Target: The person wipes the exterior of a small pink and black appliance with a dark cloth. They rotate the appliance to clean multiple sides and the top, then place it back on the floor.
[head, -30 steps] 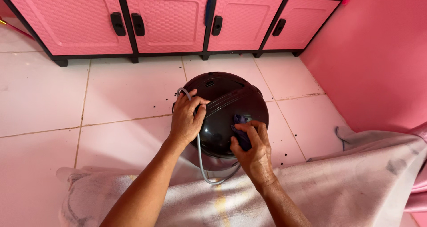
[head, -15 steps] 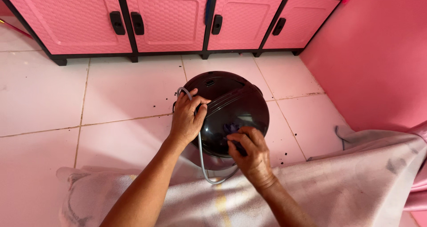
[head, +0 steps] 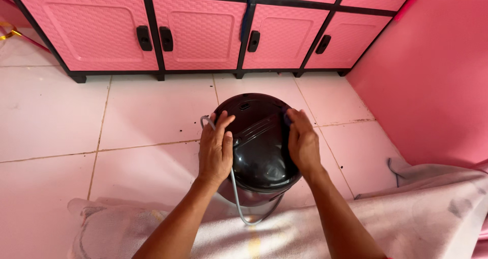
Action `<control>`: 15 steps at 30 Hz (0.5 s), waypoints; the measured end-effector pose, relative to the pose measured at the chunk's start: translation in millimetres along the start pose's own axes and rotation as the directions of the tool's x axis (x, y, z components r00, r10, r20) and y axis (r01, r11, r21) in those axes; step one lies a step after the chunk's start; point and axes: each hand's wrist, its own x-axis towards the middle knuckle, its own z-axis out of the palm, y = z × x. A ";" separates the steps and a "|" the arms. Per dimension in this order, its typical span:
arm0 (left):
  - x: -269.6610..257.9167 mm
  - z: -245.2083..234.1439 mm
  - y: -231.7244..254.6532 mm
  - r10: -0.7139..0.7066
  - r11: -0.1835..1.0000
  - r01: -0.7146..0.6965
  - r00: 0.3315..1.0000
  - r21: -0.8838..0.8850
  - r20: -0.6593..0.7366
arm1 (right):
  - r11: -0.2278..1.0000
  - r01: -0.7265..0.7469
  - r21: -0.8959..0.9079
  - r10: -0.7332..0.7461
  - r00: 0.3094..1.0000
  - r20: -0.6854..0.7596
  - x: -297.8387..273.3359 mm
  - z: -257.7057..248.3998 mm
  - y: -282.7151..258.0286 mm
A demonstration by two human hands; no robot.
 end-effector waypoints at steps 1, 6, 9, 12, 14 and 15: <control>-2.1 1.9 0.5 -0.043 0.999 0.043 0.998 -0.014 -0.038 | 0.991 -0.133 -0.002 0.133 0.991 0.000 11.2 6.8 7.8; -4.7 5.3 0.4 -0.110 0.993 0.107 0.991 -0.044 -0.077 | 0.969 0.246 0.025 -0.247 0.968 0.048 -5.9 51.7 -28.3; -2.8 2.4 -0.4 -0.138 0.990 0.135 0.988 -0.040 -0.064 | 0.927 0.331 0.174 -0.363 0.908 0.209 -2.8 58.3 -47.1; -7.3 3.1 1.3 -0.161 0.983 0.155 0.985 -0.096 -0.055 | 0.960 0.091 0.264 -0.148 0.968 0.203 53.2 50.7 -9.5; -6.4 3.1 2.8 -0.116 0.987 0.105 0.989 -0.119 -0.090 | 0.994 0.002 -0.113 0.020 0.979 0.201 82.5 52.5 16.3; -6.1 2.5 3.4 -0.134 0.987 0.124 0.987 -0.105 -0.093 | 0.934 -0.023 -0.357 0.103 0.973 0.207 88.8 57.9 21.8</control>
